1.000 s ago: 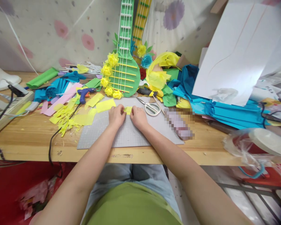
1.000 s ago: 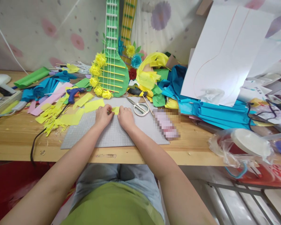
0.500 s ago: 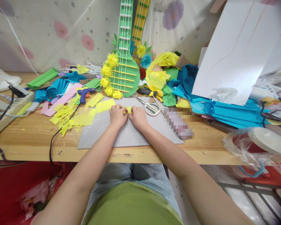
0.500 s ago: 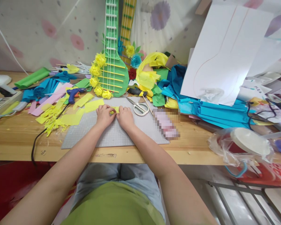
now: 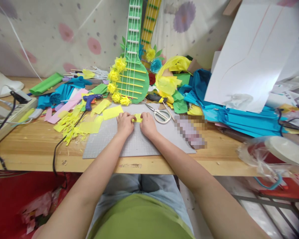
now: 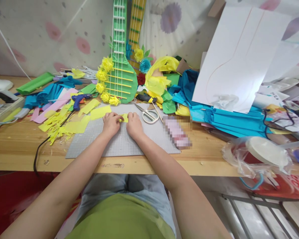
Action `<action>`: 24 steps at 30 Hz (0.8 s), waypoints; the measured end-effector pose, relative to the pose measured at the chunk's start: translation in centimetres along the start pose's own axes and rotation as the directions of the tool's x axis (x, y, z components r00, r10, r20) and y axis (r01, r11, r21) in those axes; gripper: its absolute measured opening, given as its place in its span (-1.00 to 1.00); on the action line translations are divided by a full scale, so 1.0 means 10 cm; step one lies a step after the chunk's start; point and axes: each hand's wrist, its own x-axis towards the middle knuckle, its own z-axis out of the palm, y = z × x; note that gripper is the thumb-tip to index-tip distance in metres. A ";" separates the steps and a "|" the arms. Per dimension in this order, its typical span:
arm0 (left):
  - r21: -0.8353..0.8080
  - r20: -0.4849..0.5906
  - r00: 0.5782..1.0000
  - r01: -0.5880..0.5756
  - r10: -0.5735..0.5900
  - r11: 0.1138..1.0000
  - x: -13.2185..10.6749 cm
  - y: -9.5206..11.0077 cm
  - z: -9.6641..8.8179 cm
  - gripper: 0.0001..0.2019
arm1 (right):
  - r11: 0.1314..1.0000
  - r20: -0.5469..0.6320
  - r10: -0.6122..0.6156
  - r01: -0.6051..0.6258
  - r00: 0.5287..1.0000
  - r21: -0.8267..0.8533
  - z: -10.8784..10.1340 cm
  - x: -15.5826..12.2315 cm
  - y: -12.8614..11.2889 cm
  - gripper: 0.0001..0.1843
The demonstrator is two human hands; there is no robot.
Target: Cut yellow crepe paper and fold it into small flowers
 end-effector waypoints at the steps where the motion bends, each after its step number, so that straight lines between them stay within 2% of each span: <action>1: 0.001 -0.001 1.000 -0.001 0.001 1.000 0.00 0.00 0.00 -0.73 | 1.000 -0.007 0.005 -0.005 1.000 0.011 0.00 0.00 0.00 -0.69; 5: -0.014 -0.022 1.000 -0.017 0.017 1.000 -0.01 0.00 -0.02 -0.72 | 0.998 -0.034 0.024 -0.022 0.999 0.055 0.02 0.01 0.03 -0.69; 8: -0.089 -0.070 0.997 -0.029 0.023 0.996 0.00 -0.03 -0.06 -0.72 | 0.991 -0.057 0.039 -0.031 0.998 0.132 0.02 0.02 0.08 -0.71; 11: -0.187 -0.138 0.989 0.020 -0.046 0.982 0.07 -0.08 -0.10 -0.72 | 0.959 -0.079 0.078 -0.054 0.994 0.277 0.00 0.03 0.15 -0.76; 13: -0.225 -0.145 0.984 0.064 -0.098 0.972 0.15 -0.11 -0.12 -0.73 | 0.922 -0.089 0.137 -0.095 0.986 0.375 -0.02 0.05 0.19 -0.78; 15: -0.224 -0.081 0.991 0.091 -0.111 0.970 0.26 -0.13 -0.14 -0.76 | 0.885 -0.104 0.201 -0.135 0.974 0.446 -0.03 0.07 0.23 -0.79; 18: -0.149 0.129 0.987 0.110 -0.091 0.983 0.44 -0.11 -0.16 -0.80 | 0.852 -0.111 0.253 -0.167 0.961 0.496 -0.05 0.08 0.25 -0.79; 21: -0.033 0.327 0.944 0.058 -0.044 0.998 0.59 -0.07 -0.17 -0.76 | 0.846 -0.102 0.237 -0.154 0.966 0.510 -0.06 0.08 0.26 -0.79; 24: 0.091 0.440 0.898 -0.044 -0.001 0.995 0.68 0.01 -0.18 -0.71 | 0.839 -0.114 0.225 -0.133 0.968 0.528 -0.05 0.07 0.26 -0.78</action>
